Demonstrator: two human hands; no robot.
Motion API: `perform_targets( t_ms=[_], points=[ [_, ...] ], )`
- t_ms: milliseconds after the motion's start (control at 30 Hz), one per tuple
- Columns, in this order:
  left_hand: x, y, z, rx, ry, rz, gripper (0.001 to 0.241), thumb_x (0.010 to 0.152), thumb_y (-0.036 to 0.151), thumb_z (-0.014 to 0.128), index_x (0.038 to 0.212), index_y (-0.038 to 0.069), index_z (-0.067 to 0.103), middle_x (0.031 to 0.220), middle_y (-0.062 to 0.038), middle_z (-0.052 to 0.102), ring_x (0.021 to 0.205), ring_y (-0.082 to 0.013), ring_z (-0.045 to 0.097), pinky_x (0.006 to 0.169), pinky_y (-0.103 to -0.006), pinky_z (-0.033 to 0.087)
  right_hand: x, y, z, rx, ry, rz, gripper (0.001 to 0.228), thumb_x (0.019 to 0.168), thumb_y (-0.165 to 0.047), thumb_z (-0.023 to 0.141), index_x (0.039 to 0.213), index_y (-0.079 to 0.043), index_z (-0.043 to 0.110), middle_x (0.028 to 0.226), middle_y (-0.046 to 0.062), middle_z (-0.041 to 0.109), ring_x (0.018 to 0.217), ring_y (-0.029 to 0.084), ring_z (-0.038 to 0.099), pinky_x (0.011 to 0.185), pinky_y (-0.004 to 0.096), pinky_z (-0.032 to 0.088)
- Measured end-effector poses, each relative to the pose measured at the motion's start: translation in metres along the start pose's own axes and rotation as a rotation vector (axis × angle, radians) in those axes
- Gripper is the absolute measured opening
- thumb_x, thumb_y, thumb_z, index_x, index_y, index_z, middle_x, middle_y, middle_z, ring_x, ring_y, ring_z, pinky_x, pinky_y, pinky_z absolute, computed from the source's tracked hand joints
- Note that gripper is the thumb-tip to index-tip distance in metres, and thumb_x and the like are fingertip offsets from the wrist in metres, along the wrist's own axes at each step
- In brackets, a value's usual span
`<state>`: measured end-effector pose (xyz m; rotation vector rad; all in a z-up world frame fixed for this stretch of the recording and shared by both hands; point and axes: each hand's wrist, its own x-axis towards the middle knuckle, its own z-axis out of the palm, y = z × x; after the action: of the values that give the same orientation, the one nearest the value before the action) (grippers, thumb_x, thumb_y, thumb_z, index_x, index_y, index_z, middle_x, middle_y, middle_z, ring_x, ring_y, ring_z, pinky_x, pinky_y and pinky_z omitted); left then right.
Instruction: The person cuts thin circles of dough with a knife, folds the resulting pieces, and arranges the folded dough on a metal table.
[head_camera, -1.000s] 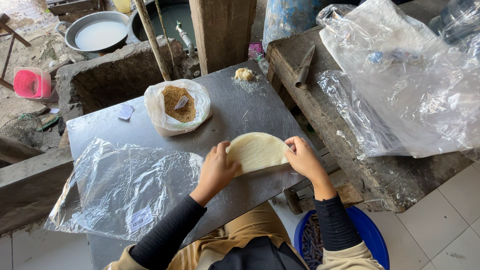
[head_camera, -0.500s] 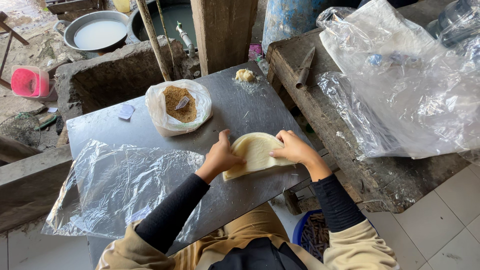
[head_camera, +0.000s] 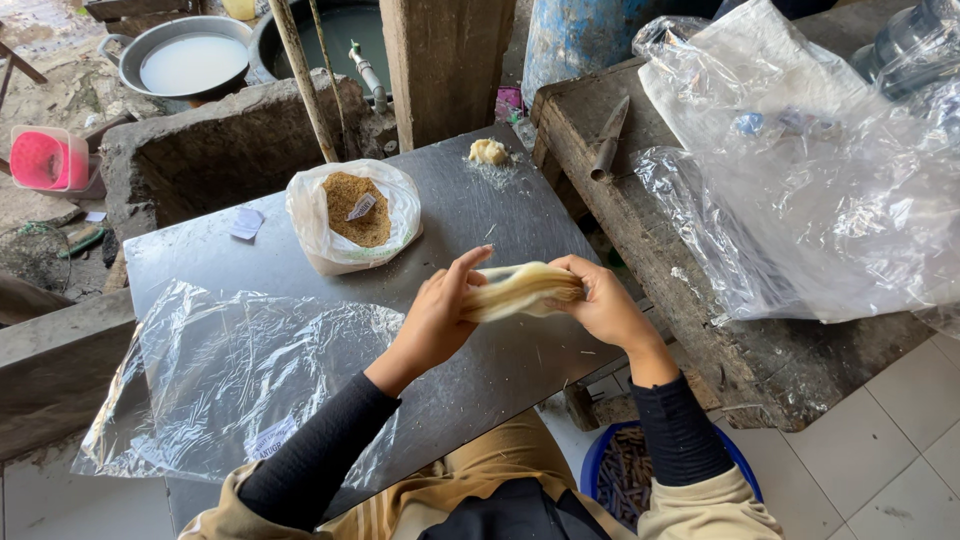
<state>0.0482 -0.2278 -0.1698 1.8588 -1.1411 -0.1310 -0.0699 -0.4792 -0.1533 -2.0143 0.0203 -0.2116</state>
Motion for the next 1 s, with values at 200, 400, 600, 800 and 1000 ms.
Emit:
perform_targets(
  t_ms=[200, 400, 600, 800, 1000],
  points=[
    [-0.018, -0.006, 0.014, 0.370, 0.071, 0.017, 0.101, 0.067, 0.017, 0.088, 0.154, 0.022, 0.036, 0.134, -0.014, 0.049, 0.129, -0.0338, 0.045, 0.109, -0.0498, 0.031, -0.001, 0.004, 0.023, -0.229, -0.025, -0.096, 0.038, 0.081, 0.012, 0.067, 0.113, -0.007, 0.076, 0.112, 0.008, 0.070, 0.105, 0.020, 0.069, 0.092, 0.031, 0.054],
    [-0.015, -0.020, 0.010, 0.169, -0.010, 0.142, 0.130, 0.050, 0.036, 0.099, 0.155, 0.013, 0.026, 0.157, -0.028, 0.024, 0.145, -0.0489, 0.021, 0.109, -0.0634, 0.020, -0.001, 0.011, 0.024, -0.154, 0.024, -0.195, 0.029, 0.083, 0.011, 0.064, 0.105, -0.005, 0.073, 0.115, 0.007, 0.073, 0.108, 0.020, 0.071, 0.094, 0.031, 0.055],
    [-0.005, -0.013, -0.006, -0.093, -0.049, 0.045, 0.093, 0.077, 0.040, 0.086, 0.151, 0.012, 0.037, 0.143, -0.017, 0.054, 0.138, -0.0342, 0.048, 0.112, -0.0487, 0.036, -0.005, 0.004, 0.027, -0.117, 0.065, -0.144, 0.030, 0.084, 0.012, 0.061, 0.107, -0.004, 0.072, 0.107, 0.007, 0.076, 0.100, 0.018, 0.072, 0.089, 0.030, 0.056],
    [0.004, 0.001, 0.026, 0.288, 0.067, 0.108, 0.067, 0.084, 0.031, 0.078, 0.142, 0.012, 0.050, 0.122, -0.010, 0.067, 0.116, -0.0312, 0.062, 0.103, -0.0472, 0.045, -0.006, 0.003, 0.030, -0.132, 0.091, -0.086, 0.036, 0.081, 0.014, 0.058, 0.110, -0.002, 0.072, 0.107, 0.008, 0.076, 0.099, 0.017, 0.072, 0.088, 0.030, 0.056],
    [0.011, -0.020, 0.036, 0.647, 0.095, 0.285, 0.057, 0.088, 0.012, 0.067, 0.144, 0.011, 0.052, 0.111, -0.007, 0.071, 0.104, -0.0241, 0.067, 0.101, -0.0475, 0.046, -0.007, 0.005, 0.031, -0.113, 0.101, -0.050, 0.034, 0.084, 0.012, 0.061, 0.112, -0.003, 0.072, 0.108, 0.007, 0.076, 0.101, 0.016, 0.072, 0.089, 0.030, 0.056]
  ],
)
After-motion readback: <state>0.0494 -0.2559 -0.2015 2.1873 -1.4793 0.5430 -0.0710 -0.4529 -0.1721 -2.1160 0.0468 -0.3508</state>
